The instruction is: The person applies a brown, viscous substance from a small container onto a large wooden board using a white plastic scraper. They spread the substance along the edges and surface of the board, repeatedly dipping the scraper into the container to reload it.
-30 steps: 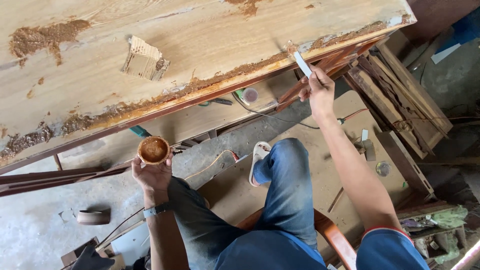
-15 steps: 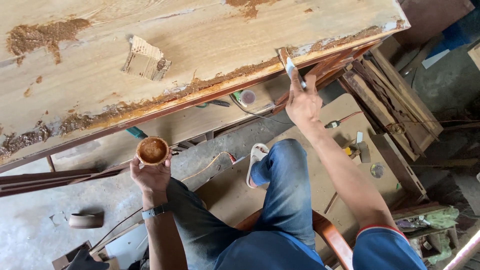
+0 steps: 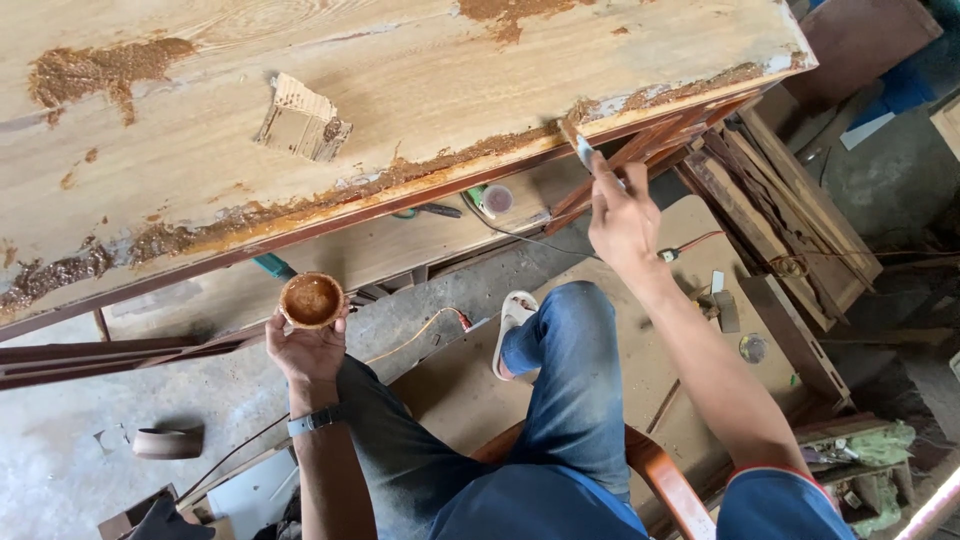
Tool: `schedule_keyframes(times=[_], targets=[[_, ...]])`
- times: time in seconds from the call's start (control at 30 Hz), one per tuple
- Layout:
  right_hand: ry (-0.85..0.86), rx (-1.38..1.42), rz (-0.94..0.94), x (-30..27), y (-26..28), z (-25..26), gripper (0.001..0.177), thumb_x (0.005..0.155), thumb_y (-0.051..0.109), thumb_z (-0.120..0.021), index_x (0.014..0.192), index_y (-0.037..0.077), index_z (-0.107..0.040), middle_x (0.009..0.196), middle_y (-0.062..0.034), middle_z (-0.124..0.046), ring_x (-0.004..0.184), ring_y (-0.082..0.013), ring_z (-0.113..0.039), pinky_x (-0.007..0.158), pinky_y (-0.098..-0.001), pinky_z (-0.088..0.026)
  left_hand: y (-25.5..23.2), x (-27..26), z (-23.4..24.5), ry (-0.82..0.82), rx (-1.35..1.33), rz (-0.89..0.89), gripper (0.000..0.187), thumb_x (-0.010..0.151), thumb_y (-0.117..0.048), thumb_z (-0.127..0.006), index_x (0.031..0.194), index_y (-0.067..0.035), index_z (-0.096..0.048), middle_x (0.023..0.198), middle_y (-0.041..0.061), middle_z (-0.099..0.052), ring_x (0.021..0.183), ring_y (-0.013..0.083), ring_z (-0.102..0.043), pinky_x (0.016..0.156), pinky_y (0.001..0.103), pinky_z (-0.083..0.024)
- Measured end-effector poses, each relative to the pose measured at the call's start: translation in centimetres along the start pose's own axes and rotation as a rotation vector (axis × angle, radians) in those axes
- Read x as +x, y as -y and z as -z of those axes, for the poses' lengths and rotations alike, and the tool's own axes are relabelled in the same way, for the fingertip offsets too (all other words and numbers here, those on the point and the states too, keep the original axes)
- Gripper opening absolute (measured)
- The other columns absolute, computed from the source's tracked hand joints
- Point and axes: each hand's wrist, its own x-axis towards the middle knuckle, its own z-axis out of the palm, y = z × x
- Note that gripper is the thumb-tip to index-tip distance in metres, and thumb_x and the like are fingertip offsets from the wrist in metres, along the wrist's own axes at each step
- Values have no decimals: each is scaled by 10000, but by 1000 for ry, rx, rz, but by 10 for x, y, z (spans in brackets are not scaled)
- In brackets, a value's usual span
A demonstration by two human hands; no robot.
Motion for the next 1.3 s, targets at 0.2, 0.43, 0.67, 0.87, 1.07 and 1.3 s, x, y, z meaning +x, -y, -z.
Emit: schedule_keyframes(times=[0.2,0.43,0.67,0.87,1.07,1.3], targets=[[-132,123,-101,16,-54,-13,610,1005,86,-680,1543,6,-404,1261,-278,-508,1092,-555,-627,831,-612,-554,-1,-3,-4,11,-10,15,567,785,-410,-662,1186,-12,-710,1124,355,-695,851,567,-712,688,508,-677],[-77,-69,-73,45,-41,-3,490,852,-10,-755,1323,51,-637,1050,-190,-611,788,-514,-694,666,-591,-570,-1,-5,-4,21,-12,16,592,796,-419,-644,1201,11,-688,1121,360,-692,859,556,-718,676,492,-678],[-3,-321,76,38,-19,-4,601,803,-89,-673,1373,88,-610,887,-142,-707,631,-374,-731,526,-468,-586,-3,-5,-9,24,17,17,648,785,-435,-656,1208,56,-668,1100,405,-670,861,531,-728,682,476,-684],[-103,-430,311,34,-68,-35,501,765,36,-676,1243,178,-732,793,-56,-648,679,-288,-708,557,-379,-558,-2,-2,-3,25,12,21,635,792,-437,-651,1222,30,-676,1120,395,-671,868,543,-724,688,490,-680],[-57,-480,421,41,-84,-29,348,770,127,-644,1064,248,-785,734,-33,-610,689,-267,-687,623,-382,-556,-3,-3,-1,27,7,18,639,787,-452,-650,1220,17,-683,1109,387,-676,849,541,-727,679,483,-682],[-43,-467,479,50,-58,16,311,771,94,-623,978,271,-772,742,-36,-564,707,-278,-650,647,-373,-522,-3,-1,0,40,-3,22,619,797,-440,-657,1217,15,-688,1111,400,-670,848,559,-717,692,499,-676]])
